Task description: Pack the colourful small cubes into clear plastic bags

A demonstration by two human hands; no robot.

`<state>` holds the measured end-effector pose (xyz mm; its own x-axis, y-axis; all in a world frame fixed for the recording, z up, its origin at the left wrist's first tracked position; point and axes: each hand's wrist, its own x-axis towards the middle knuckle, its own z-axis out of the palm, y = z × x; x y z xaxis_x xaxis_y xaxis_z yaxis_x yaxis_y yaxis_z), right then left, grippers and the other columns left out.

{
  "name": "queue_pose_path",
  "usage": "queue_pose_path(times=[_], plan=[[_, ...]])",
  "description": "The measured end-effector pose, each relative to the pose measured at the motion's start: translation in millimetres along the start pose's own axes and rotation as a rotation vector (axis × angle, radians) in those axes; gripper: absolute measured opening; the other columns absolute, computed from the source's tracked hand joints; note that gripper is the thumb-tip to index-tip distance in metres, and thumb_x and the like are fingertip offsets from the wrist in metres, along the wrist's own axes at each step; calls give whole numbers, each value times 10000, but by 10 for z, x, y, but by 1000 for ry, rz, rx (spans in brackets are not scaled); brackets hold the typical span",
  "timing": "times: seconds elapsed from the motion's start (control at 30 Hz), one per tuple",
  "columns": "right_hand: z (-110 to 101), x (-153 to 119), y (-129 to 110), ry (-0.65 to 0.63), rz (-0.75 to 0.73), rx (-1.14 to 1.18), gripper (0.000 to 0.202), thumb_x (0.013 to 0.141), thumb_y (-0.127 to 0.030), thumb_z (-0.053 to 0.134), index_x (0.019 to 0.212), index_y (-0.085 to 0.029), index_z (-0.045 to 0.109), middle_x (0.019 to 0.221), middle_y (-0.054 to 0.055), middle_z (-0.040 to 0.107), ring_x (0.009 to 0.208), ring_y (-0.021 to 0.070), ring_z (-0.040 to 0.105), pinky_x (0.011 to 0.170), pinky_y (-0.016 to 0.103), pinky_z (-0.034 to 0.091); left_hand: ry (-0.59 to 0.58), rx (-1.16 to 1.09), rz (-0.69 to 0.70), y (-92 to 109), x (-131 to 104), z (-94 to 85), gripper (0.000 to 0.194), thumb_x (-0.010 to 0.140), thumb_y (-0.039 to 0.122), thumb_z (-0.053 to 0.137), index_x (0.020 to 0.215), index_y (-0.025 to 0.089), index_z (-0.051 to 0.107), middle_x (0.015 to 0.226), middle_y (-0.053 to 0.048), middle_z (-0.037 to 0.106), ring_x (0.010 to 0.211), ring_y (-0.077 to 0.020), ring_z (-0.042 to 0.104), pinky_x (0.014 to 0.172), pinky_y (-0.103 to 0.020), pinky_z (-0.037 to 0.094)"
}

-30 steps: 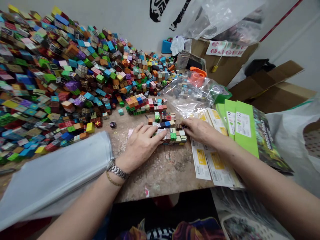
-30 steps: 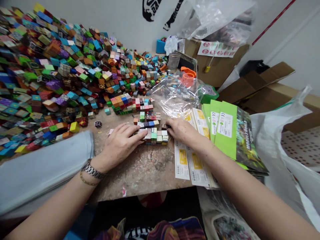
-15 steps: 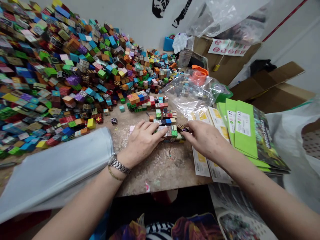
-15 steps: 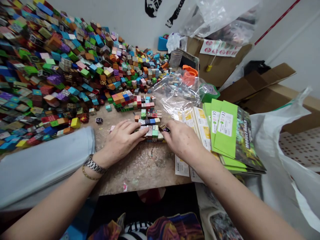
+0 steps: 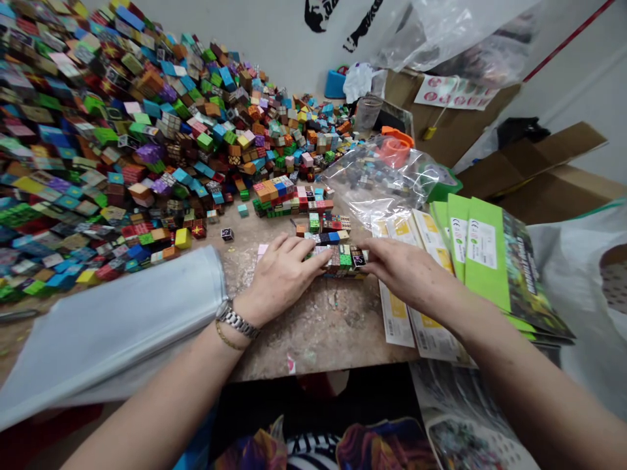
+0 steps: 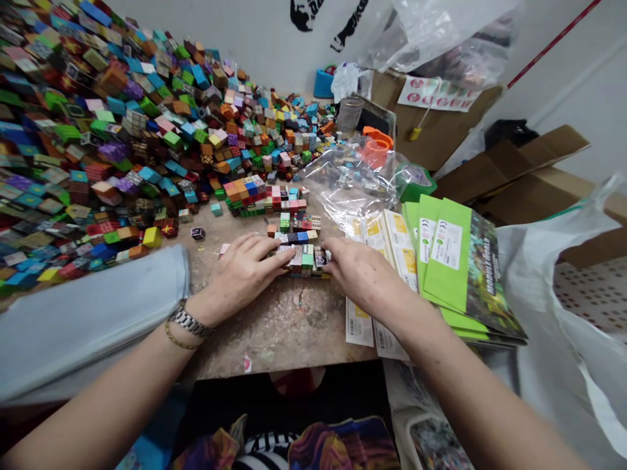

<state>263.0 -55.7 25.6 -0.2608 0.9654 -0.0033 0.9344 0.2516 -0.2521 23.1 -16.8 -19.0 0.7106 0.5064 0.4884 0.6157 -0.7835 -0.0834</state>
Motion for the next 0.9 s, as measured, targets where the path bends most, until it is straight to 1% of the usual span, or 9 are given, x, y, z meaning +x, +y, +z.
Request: queue_pose_path(times=[0.1, 0.2, 0.33, 0.43, 0.57, 0.6, 0.67, 0.77, 0.9], plan=[[13, 16, -12, 12, 25, 14, 147, 886, -183, 569, 1020, -194, 627, 992, 75, 727, 912, 237, 678, 759, 326, 488, 0, -3, -7, 2, -2, 4, 281, 970, 315, 574, 1238, 256, 637, 1171, -85, 693, 1047, -228, 639, 988, -431, 464], [20, 26, -6, 3, 30, 43, 106, 879, -206, 588, 984, -203, 603, 954, 63, 721, 863, 222, 669, 715, 308, 464, -6, -12, -8, 4, -2, 6, 287, 971, 314, 571, 1245, 256, 635, 1179, -85, 691, 1053, -234, 638, 989, -439, 464], [79, 11, 14, 19, 30, 21, 114, 902, -225, 562, 1007, -197, 592, 913, 67, 711, 820, 222, 662, 681, 306, 451, -2, -44, -16, 5, -2, 8, 283, 963, 308, 585, 1236, 255, 639, 1168, -89, 690, 1056, -233, 638, 995, -444, 457], [95, -13, 14, 28, 31, 25, 183, 912, -227, 558, 1084, -183, 603, 932, 76, 716, 832, 226, 668, 699, 314, 466, 3, -44, -20, 6, -1, 5, 278, 966, 306, 581, 1233, 256, 639, 1169, -89, 690, 1054, -230, 637, 995, -439, 454], [-12, -11, 22, -12, 19, 101, 298, 894, -255, 613, 1185, -188, 615, 926, 56, 726, 822, 214, 674, 706, 310, 482, -16, -15, -11, 5, -3, -7, 282, 974, 315, 566, 1244, 258, 622, 1163, -82, 687, 1056, -224, 630, 996, -423, 455], [-47, 4, 33, -5, 13, 108, 314, 898, -271, 615, 1201, -189, 619, 924, 56, 728, 822, 214, 675, 707, 312, 486, -21, -10, -10, 5, -3, -9, 286, 974, 316, 565, 1250, 257, 617, 1161, -81, 686, 1058, -224, 629, 995, -420, 456], [-101, 57, 66, 56, -16, 104, 314, 922, -292, 586, 1214, -188, 633, 949, 68, 732, 845, 219, 678, 730, 322, 497, -21, -8, -12, 6, -6, -9, 290, 974, 319, 566, 1254, 258, 612, 1164, -79, 685, 1059, -226, 630, 996, -421, 457], [-115, 197, 120, 154, -117, 86, 269, 960, -270, 512, 1154, -192, 681, 1022, 91, 730, 915, 227, 676, 792, 342, 508, -1, -16, -21, 7, -11, 0, 289, 972, 320, 571, 1252, 264, 613, 1171, -75, 685, 1060, -229, 632, 999, -433, 457], [-60, 469, 131, 153, -237, 2, 272, 948, -200, 498, 1098, -209, 724, 1021, 101, 723, 925, 232, 668, 785, 345, 509, 8, -29, -23, 8, -17, 5, 277, 977, 323, 564, 1241, 264, 621, 1158, -78, 688, 1069, -226, 632, 994, -429, 455]])
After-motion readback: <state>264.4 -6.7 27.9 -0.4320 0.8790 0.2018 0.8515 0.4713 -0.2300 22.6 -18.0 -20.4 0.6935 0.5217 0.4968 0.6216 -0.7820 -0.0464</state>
